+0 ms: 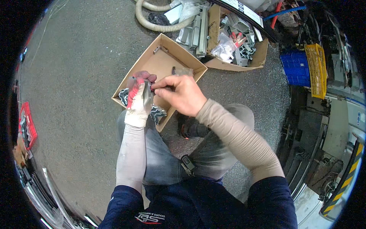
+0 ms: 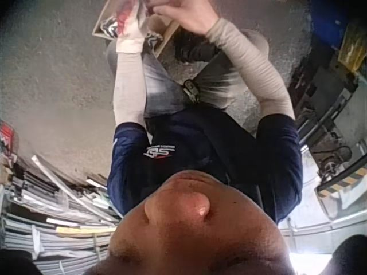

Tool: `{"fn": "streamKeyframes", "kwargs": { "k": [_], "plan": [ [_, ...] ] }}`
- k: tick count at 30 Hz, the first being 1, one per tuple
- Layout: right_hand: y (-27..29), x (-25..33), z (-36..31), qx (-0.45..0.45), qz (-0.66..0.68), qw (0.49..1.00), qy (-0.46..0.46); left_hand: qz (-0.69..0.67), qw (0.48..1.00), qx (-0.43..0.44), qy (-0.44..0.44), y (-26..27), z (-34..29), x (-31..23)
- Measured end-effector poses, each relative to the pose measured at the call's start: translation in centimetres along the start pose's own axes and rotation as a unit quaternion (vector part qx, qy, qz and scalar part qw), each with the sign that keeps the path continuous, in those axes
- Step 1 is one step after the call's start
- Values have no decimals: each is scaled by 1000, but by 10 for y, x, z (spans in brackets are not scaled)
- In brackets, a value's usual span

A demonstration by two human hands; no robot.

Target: The person sorts through a cardboard box of metal brackets and metal profiles by hand, picking them up and examining them.

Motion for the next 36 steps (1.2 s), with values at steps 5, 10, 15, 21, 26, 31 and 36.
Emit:
{"fn": "streamKeyframes", "kwargs": {
  "k": [5,10,15,21,26,31,36],
  "plan": [
    [-8,17,-22,-32,-45,998,26,30,999,28,18,-12,-4,-5],
    [-10,20,-21,-24,-98,991,90,33,998,48,25,-12,-6,-7],
    [-11,26,-21,-12,-149,975,162,19,995,78,59,-15,-6,1],
    [-12,27,-21,-7,-200,960,195,-23,992,61,111,-14,-10,13],
    [-13,30,-20,2,-221,948,228,-21,986,61,154,-3,-9,29],
    [-15,29,-21,11,-216,947,237,138,980,108,93,1,-10,27],
    [-18,30,-22,6,-227,939,259,173,976,83,106,13,-8,40]
  ]
}}
Point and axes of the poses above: each hand's wrist, its own z-axis towards the middle knuckle, its own y-axis out of the back of the hand, x = y × z, the point moved 7 cm from there along z, towards the middle knuckle, and after that the axes turned 6 degrees about y, right-handed, at the moved point
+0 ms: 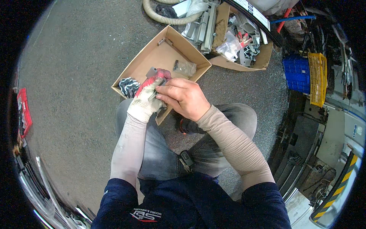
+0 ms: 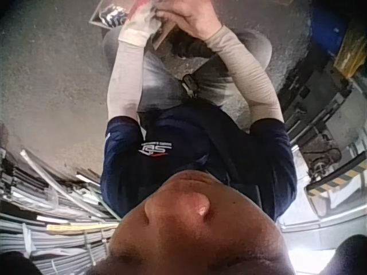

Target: The person sorts through a cardboard box of metal brackets and metal profiles by hand, picking them up and examining them.

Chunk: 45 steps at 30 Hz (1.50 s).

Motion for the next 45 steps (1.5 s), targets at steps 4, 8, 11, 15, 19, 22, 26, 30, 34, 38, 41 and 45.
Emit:
{"fn": "streamKeyframes", "kwargs": {
  "k": [4,8,11,15,19,22,26,30,34,38,41,45],
  "plan": [
    [-1,2,-1,-20,-34,999,26,-207,976,10,66,-9,0,4],
    [-2,4,-1,-27,-31,999,27,-129,991,-1,21,4,8,15],
    [-2,4,0,-21,-24,999,15,-126,992,-1,33,12,14,21],
    [2,-1,-4,-30,-13,999,-2,-111,994,-16,16,2,6,16],
    [3,-4,0,-12,3,1000,-18,-1,1000,-6,-19,11,1,6],
    [5,-4,2,26,0,999,-23,5,1000,21,12,8,-3,4],
    [3,-4,1,42,-19,999,-13,31,999,4,10,14,0,10],
    [3,-4,-1,52,-52,997,-21,314,930,25,-188,0,-15,-22],
    [4,-7,-4,67,-70,994,-41,328,926,41,-180,-15,-22,-42],
    [2,-5,-4,102,-70,992,-36,223,971,43,-73,-8,-22,-32],
    [1,-7,-6,104,-81,990,-46,386,902,29,-193,-11,-25,-37],
    [-4,-9,-11,83,-81,992,-47,-166,978,50,115,-5,-16,0]
  ]
}}
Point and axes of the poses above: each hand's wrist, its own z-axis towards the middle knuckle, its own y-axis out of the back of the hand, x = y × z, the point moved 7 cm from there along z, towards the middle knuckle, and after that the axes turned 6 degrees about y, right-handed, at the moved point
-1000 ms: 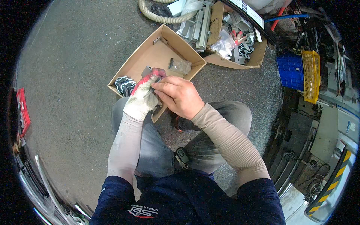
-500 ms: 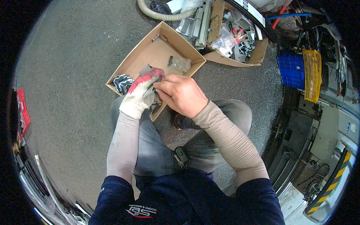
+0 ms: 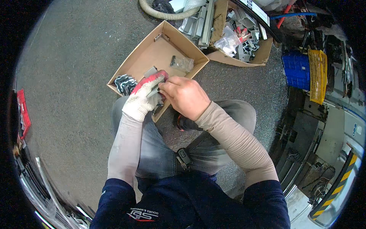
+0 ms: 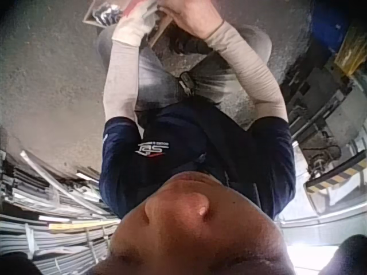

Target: The person sorts through a cardboard box of metal brackets and metal profiles by hand, picking them up and examining them.

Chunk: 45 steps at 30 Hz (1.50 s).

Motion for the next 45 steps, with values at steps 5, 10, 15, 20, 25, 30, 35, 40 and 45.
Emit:
{"fn": "streamKeyframes", "kwargs": {
  "k": [5,10,15,20,25,30,35,40,45],
  "plan": [
    [-1,1,-6,-96,5,995,-10,53,993,-59,-89,-1,6,4],
    [-4,4,-5,-108,15,994,-15,-49,995,-80,-31,26,24,27],
    [-10,2,-7,-115,20,993,-26,97,987,-68,-106,36,26,27],
    [-15,-2,-10,-146,4,988,-50,-233,972,-28,4,4,23,31],
    [-18,-2,-9,-136,-9,989,-51,-188,979,-78,5,0,21,26],
    [-20,-4,-6,-124,-11,991,-54,-226,974,-8,4,-7,24,21],
    [-4,-20,1,-148,123,975,-114,-194,978,-71,-23,-17,18,4],
    [-5,-10,3,-159,92,981,-68,-194,976,-94,-33,-8,19,10],
    [-13,-8,5,-125,76,988,-50,-242,966,-79,-34,6,24,17]
  ]
}}
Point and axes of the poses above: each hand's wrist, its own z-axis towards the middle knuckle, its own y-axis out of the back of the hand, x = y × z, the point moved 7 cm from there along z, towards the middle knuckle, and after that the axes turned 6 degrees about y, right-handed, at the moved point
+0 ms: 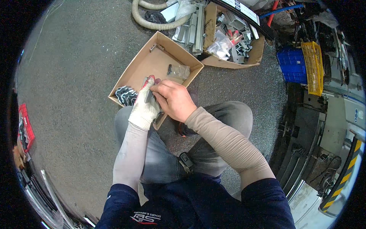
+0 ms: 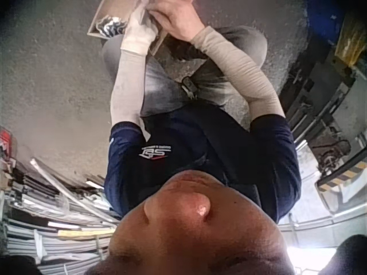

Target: The person sorts through a cardboard box of metal brackets and metal profiles by hand, picking them up and examining them.

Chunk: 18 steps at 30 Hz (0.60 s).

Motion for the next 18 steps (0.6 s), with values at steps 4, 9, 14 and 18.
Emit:
{"fn": "streamKeyframes", "kwargs": {
  "k": [4,9,14,18],
  "plan": [
    [-6,-4,-6,9,11,1000,-23,1,1000,10,13,5,2,6],
    [-7,-13,-6,25,53,997,-55,49,998,-31,0,10,3,4],
    [-6,-20,-12,0,52,996,-75,44,999,-25,-10,-12,-1,4],
    [4,-58,-11,-145,179,935,-269,8,996,87,-9,-12,2,-20]
  ]
}}
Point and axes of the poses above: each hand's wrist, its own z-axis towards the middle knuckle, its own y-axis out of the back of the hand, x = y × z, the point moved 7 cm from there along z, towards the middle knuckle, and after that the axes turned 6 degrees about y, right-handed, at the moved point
